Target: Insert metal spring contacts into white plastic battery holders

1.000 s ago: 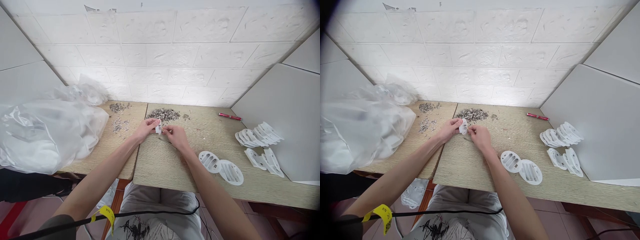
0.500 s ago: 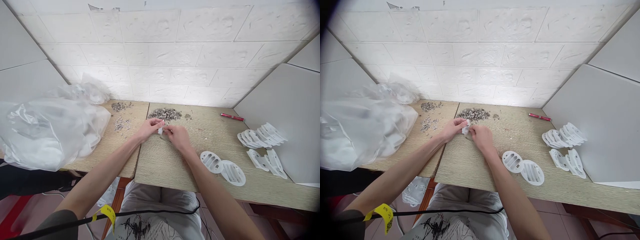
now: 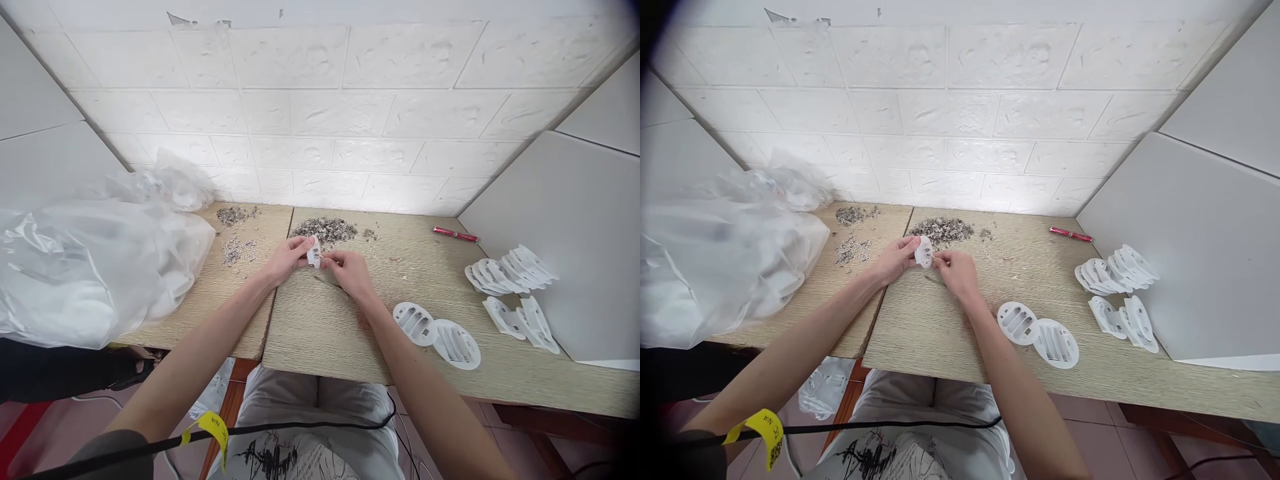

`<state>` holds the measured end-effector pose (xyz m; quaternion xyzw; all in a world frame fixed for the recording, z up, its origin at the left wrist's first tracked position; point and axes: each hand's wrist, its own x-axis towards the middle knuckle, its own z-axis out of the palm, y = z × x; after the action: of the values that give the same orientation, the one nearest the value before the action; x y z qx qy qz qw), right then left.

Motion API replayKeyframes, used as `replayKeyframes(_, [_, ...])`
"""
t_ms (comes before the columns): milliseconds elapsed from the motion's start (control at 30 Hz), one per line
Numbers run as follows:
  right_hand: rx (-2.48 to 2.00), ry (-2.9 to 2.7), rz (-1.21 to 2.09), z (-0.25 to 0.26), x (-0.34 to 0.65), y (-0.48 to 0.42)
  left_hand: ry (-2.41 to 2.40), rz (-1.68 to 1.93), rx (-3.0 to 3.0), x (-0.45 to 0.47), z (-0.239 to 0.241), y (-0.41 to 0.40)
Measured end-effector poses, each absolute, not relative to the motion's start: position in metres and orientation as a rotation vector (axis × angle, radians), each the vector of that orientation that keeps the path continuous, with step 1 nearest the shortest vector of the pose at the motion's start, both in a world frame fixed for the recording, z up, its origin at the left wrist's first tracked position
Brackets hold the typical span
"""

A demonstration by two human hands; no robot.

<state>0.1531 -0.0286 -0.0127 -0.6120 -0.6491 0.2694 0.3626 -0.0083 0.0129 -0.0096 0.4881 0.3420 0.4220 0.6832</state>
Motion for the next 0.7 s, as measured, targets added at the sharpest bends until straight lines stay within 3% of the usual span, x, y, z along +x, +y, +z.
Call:
replayKeyframes(500, [-1.696, -1.826, 0.440, -0.0125, 0.1472, -0.0319, 0.935, 0.983, 1.185, 0.0010, -0.0122, 0.0100])
replayKeyframes(700, [-1.668, -1.837, 0.478, -0.0106, 0.1490, -0.0299, 0.899, 0.979, 1.141, 0.0006, -0.0086, 0.0076])
